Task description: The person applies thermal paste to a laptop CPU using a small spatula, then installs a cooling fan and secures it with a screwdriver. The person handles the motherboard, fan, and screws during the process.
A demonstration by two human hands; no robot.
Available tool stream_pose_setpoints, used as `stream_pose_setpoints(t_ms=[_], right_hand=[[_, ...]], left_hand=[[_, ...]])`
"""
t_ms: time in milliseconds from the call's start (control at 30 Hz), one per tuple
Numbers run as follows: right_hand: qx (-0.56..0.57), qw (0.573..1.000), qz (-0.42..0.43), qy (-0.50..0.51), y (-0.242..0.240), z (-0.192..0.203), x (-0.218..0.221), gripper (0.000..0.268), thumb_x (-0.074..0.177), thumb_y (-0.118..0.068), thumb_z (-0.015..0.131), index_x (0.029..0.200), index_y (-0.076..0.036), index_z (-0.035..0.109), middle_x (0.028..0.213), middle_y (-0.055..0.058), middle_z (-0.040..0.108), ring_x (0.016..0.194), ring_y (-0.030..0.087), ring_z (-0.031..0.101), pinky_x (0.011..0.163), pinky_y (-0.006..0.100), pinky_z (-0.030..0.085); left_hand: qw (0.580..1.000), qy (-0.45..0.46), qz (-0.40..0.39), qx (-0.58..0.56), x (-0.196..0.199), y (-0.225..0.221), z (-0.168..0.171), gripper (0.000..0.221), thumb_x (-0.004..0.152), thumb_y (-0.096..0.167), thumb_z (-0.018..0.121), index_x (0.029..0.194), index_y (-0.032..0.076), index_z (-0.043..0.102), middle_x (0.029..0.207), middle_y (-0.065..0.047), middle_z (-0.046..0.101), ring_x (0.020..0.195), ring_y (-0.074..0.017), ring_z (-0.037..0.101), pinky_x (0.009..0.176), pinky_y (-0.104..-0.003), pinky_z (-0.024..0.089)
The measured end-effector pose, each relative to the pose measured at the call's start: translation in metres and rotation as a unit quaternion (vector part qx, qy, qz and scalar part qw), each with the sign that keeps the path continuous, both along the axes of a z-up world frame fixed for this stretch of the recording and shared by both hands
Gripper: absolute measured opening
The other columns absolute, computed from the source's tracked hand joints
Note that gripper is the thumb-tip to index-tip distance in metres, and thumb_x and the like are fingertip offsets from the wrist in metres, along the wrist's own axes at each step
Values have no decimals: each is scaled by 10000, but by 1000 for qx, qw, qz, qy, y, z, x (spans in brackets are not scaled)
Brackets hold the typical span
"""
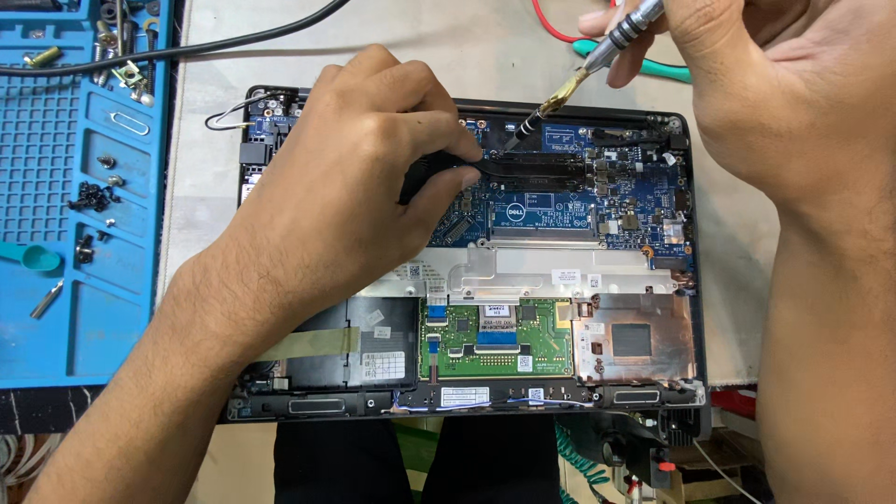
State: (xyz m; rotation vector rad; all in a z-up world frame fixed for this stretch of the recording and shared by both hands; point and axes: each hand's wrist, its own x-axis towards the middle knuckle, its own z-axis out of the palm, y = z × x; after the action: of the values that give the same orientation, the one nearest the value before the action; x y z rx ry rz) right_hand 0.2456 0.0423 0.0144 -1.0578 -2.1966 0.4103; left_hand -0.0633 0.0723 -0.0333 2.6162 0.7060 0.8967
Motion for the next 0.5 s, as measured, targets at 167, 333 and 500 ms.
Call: stream_pose_setpoints(t_ms=[167, 333, 500], right_hand=[[16, 1000, 18, 6, 1, -4, 2, 240, 1504, 73, 417, 1501, 290, 519, 1407, 476, 737, 1367, 586, 852, 1074, 550, 739], [20, 1000, 12, 20, 1, -9, 3, 231, 1522, 105, 440, 1513, 317, 531, 1373, 459, 705, 1214, 548, 830, 1063, 551, 735], [26, 999, 3, 31, 1, -10, 0, 191, 1532, 127, 469, 1489, 303, 528, 1363, 452, 741, 1217, 530, 853, 1080, 545, 744]], left_hand=[[1000, 6, 8, 0, 4, -1, -3, 32, 1065, 54, 888, 1083, 80, 887, 1079, -75, 718, 1043, -377, 606, 873, -576, 460], [1000, 10, 5, 4, 4, -2, -2, 40, 1066, 58, 885, 1061, 97, 882, 1069, -67, 695, 1029, -371, 593, 875, -573, 458], [1000, 9, 2, 10, 3, -2, -4, 58, 1059, 56, 886, 1043, 112, 895, 1080, -62, 670, 1028, -361, 586, 862, -556, 454]])
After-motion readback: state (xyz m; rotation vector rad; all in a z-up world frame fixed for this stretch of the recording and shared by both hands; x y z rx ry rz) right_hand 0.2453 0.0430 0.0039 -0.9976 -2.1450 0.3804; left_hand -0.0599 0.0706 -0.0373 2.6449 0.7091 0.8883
